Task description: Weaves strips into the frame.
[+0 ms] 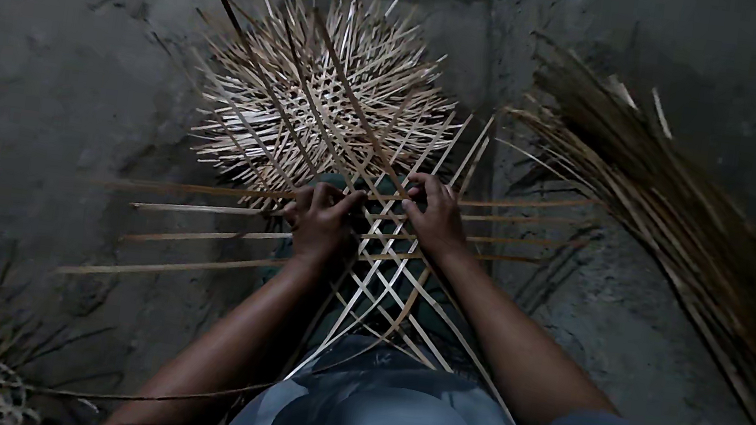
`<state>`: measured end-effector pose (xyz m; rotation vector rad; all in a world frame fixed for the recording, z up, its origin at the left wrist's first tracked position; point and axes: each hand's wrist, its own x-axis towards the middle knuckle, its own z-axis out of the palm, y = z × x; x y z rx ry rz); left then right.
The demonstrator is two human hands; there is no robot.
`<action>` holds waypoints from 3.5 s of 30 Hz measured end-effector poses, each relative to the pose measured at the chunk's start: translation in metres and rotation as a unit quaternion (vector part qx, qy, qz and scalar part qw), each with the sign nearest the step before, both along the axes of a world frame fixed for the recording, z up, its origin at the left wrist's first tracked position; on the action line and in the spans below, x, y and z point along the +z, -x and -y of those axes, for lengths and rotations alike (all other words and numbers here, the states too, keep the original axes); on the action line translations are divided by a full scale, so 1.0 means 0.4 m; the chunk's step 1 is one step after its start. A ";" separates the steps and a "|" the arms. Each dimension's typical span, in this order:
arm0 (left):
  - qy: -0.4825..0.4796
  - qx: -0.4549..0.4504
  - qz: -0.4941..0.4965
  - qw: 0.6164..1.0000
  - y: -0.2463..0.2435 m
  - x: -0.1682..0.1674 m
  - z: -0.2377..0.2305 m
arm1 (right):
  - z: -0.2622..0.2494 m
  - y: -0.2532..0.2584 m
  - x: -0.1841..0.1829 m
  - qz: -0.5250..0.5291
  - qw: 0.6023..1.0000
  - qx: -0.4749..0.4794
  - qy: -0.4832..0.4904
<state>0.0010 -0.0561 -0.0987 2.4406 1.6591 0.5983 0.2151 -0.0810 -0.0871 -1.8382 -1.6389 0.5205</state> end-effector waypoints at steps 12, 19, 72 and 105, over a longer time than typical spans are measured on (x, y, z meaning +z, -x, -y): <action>0.402 -0.053 0.121 0.906 -0.197 0.088 -0.219 | -0.092 -0.082 0.080 -0.081 0.970 0.115 0.198; 0.411 -0.196 0.325 0.829 -0.152 0.056 -0.230 | -0.055 -0.099 0.012 -0.169 0.980 0.047 0.097; 0.388 0.138 0.562 0.718 -0.002 0.071 -0.198 | -0.132 0.144 0.107 0.099 0.963 0.179 0.176; 0.323 -0.144 0.317 0.880 0.021 0.049 -0.210 | -0.237 -0.069 0.076 -0.377 0.899 0.005 0.221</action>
